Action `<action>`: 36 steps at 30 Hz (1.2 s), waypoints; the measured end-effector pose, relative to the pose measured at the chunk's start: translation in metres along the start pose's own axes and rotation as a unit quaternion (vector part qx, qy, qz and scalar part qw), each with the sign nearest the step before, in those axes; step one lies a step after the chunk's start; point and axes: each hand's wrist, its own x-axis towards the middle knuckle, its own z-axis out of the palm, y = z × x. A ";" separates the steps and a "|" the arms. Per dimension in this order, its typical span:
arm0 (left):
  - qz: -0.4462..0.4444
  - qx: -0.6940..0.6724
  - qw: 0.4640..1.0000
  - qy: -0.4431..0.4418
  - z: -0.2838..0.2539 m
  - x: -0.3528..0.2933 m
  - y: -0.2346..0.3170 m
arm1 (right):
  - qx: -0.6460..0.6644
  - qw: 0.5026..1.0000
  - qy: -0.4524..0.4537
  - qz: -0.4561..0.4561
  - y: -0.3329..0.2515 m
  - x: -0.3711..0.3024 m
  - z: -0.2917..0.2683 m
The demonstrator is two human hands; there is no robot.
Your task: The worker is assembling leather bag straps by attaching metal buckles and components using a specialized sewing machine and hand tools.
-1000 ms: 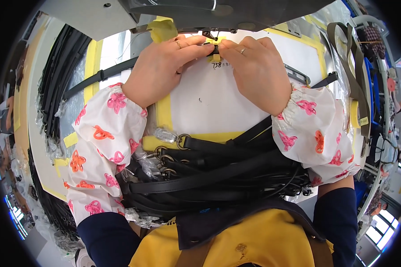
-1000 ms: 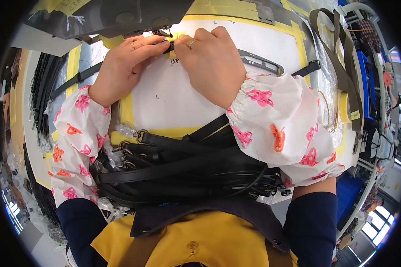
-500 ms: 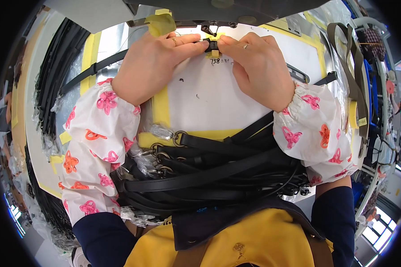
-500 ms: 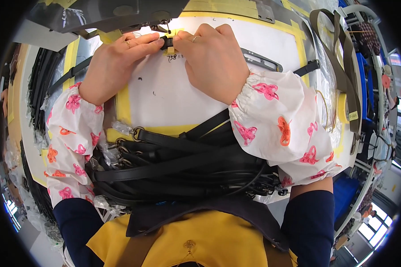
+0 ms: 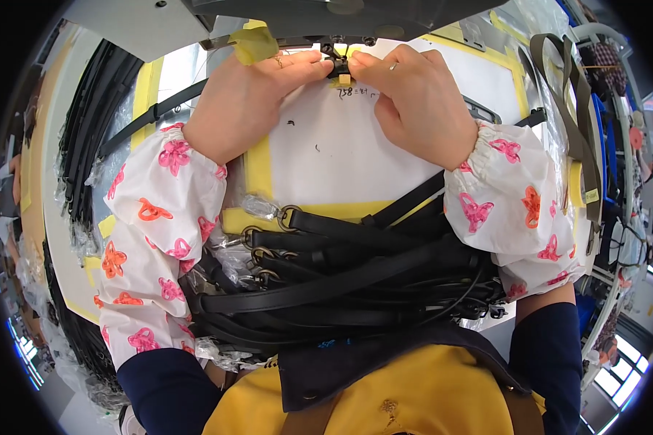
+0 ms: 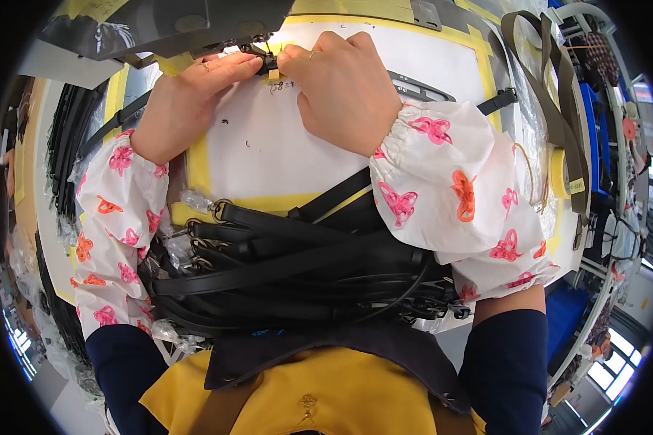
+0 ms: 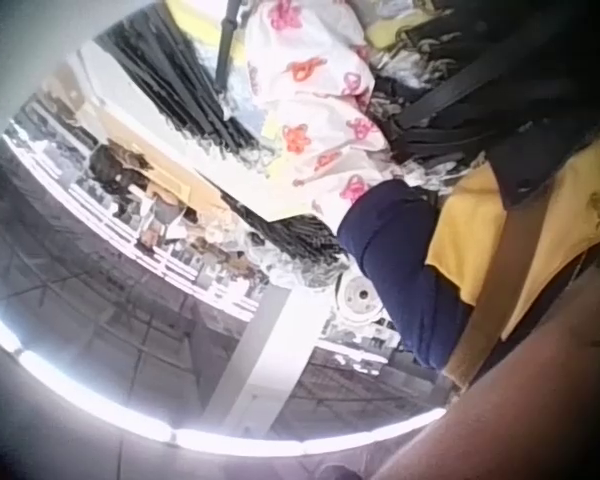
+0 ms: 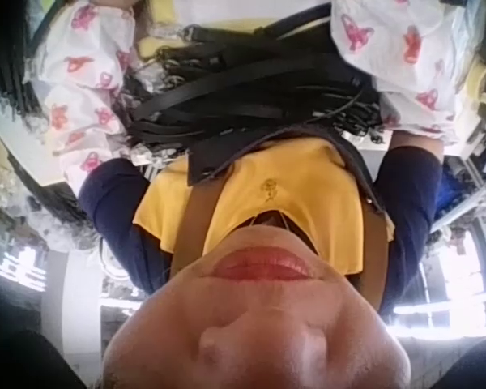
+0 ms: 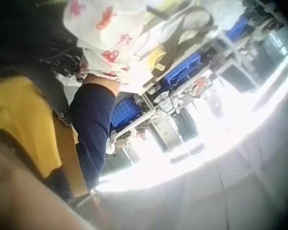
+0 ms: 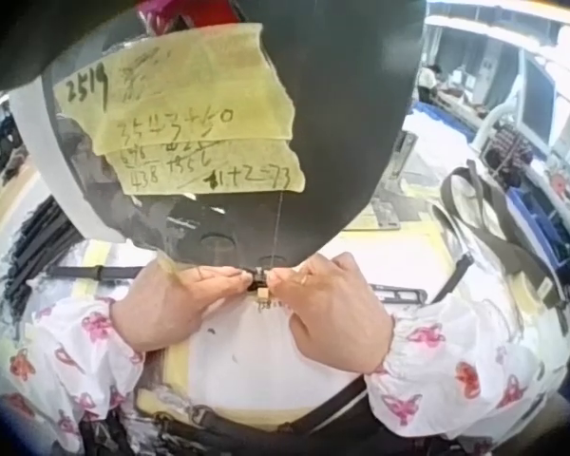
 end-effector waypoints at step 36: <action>0.039 0.009 0.999 0.028 0.010 0.002 -0.008 | -0.099 0.990 -0.041 -0.093 0.007 0.007 -0.007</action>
